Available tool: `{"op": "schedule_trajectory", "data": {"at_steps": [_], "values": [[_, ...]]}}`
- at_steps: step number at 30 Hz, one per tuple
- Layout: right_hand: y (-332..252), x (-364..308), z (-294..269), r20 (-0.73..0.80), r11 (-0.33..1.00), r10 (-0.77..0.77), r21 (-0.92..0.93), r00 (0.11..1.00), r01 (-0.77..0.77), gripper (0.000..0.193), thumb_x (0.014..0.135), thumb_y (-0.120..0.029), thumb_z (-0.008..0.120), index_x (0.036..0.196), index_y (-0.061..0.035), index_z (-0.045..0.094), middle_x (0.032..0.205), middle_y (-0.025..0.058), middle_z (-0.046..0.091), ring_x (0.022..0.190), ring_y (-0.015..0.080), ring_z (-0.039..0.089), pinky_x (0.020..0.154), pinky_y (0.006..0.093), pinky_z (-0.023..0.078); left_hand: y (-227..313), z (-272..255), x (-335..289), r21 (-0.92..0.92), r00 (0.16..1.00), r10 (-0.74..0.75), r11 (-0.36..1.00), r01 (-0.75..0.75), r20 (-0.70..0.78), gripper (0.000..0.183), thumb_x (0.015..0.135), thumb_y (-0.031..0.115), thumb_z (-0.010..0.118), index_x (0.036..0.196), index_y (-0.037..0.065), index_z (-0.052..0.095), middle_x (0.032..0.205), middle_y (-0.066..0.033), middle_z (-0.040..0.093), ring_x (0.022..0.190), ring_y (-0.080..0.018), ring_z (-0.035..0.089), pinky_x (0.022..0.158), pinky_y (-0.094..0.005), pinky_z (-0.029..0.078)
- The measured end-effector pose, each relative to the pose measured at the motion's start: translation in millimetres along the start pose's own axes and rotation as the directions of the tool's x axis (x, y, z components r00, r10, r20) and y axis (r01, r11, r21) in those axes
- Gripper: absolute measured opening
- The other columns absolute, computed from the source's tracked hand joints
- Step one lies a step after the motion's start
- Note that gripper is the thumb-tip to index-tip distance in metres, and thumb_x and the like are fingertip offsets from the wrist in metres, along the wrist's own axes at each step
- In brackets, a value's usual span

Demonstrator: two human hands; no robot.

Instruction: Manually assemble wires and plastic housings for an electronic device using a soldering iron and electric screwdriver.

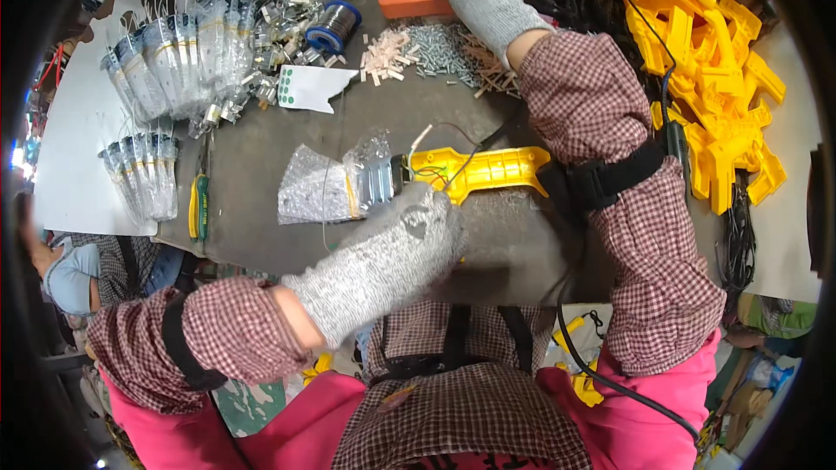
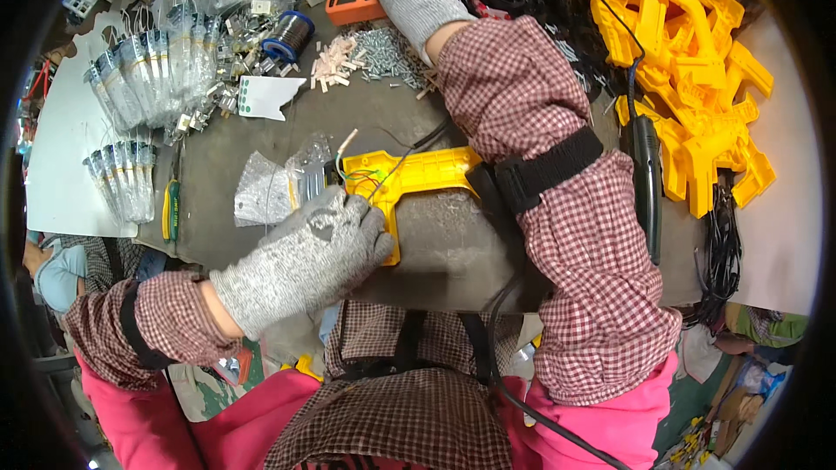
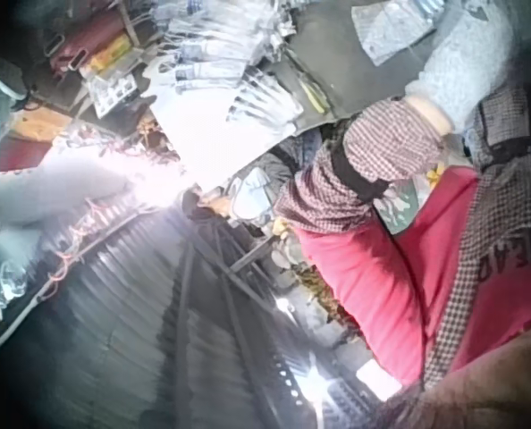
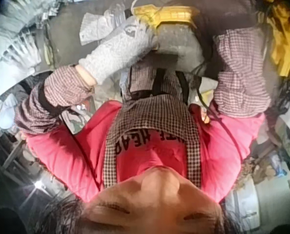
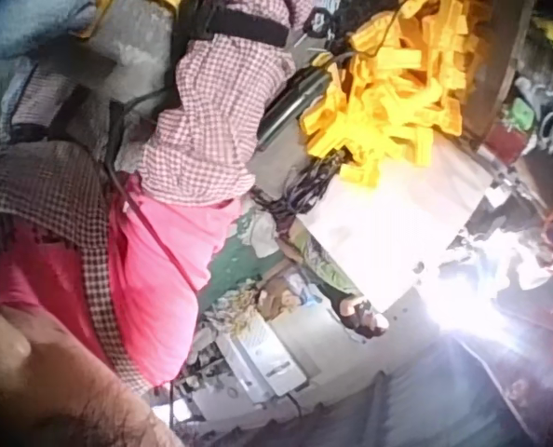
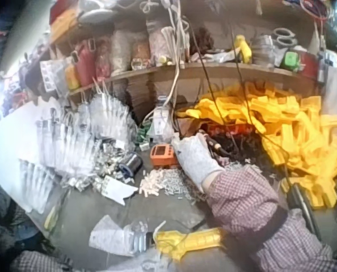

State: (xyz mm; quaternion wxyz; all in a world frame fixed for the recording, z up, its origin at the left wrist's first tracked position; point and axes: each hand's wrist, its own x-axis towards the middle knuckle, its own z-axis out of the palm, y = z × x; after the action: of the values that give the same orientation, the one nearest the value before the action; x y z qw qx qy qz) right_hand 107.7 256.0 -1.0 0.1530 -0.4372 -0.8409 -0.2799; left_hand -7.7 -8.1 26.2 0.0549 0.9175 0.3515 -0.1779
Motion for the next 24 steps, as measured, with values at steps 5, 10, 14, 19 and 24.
{"op": "schedule_trajectory", "data": {"at_steps": [5, 10, 14, 19, 24], "values": [[5.5, 2.9, 7.2, 0.007, 0.994, 0.031, 0.102, 0.999, -0.031, 0.016, 0.093, -0.015, 0.053, 0.099, -0.0092, 0.067, 0.077, 0.0109, 0.072, 0.073, 0.0293, 0.072, 0.069, 0.0453, 0.051, -2.1, -22.9, 9.6, -0.098, 0.974, -0.089, 0.989, 0.111, 0.206, 0.030, 0.080, 0.029, 0.068, 0.094, 0.002, 0.065, 0.070, -0.0127, 0.062, 0.057, -0.0320, 0.064, 0.055, -0.0429, 0.053], [10.0, -1.2, 16.1, -0.154, 0.997, 0.026, 0.079, 0.988, -0.014, 0.014, 0.087, -0.018, 0.064, 0.100, -0.0139, 0.069, 0.086, 0.0080, 0.073, 0.081, 0.0273, 0.073, 0.071, 0.0440, 0.052, -0.6, -17.6, 7.5, -0.122, 0.989, -0.127, 0.983, 0.137, 0.079, 0.022, 0.083, 0.022, 0.065, 0.096, 0.004, 0.065, 0.082, -0.0123, 0.066, 0.079, -0.0308, 0.067, 0.070, -0.0422, 0.055], [18.8, 4.5, 4.3, -0.143, 0.979, -0.126, 0.143, 0.982, 0.146, 0.041, 0.083, -0.006, 0.062, 0.124, -0.0118, 0.057, 0.082, 0.0159, 0.070, 0.075, 0.0318, 0.070, 0.063, 0.0438, 0.055, -10.5, -12.6, 2.2, 0.140, 0.984, 0.179, 0.975, -0.174, -0.018, 0.009, 0.086, 0.010, 0.057, 0.093, 0.008, 0.060, 0.096, -0.0087, 0.064, 0.092, -0.0247, 0.064, 0.087, -0.0366, 0.052], [15.7, 9.5, -0.2, -0.041, 0.966, -0.186, 0.172, 0.982, 0.190, 0.036, 0.082, -0.008, 0.061, 0.117, -0.0013, 0.057, 0.073, 0.0117, 0.068, 0.071, 0.0314, 0.070, 0.070, 0.0433, 0.055, -59.3, 75.4, -1.3, 0.802, 0.775, 0.604, 0.549, -0.235, -0.186, 0.030, 0.089, 0.013, 0.057, 0.119, 0.008, 0.058, 0.115, -0.0086, 0.059, 0.110, -0.0211, 0.059, 0.094, -0.0317, 0.050], [31.4, 12.2, 4.7, -0.059, 0.931, -0.301, 0.197, 0.952, 0.307, 0.039, 0.087, -0.006, 0.054, 0.124, -0.0166, 0.063, 0.081, 0.0130, 0.067, 0.078, 0.0315, 0.067, 0.078, 0.0416, 0.052, -90.0, 23.1, -35.6, -0.407, 0.837, -0.130, 0.906, -0.118, -0.532, 0.086, 0.076, 0.053, 0.077, 0.141, 0.006, 0.047, 0.133, -0.0183, 0.051, 0.123, -0.0381, 0.052, 0.103, -0.0532, 0.041]]}}
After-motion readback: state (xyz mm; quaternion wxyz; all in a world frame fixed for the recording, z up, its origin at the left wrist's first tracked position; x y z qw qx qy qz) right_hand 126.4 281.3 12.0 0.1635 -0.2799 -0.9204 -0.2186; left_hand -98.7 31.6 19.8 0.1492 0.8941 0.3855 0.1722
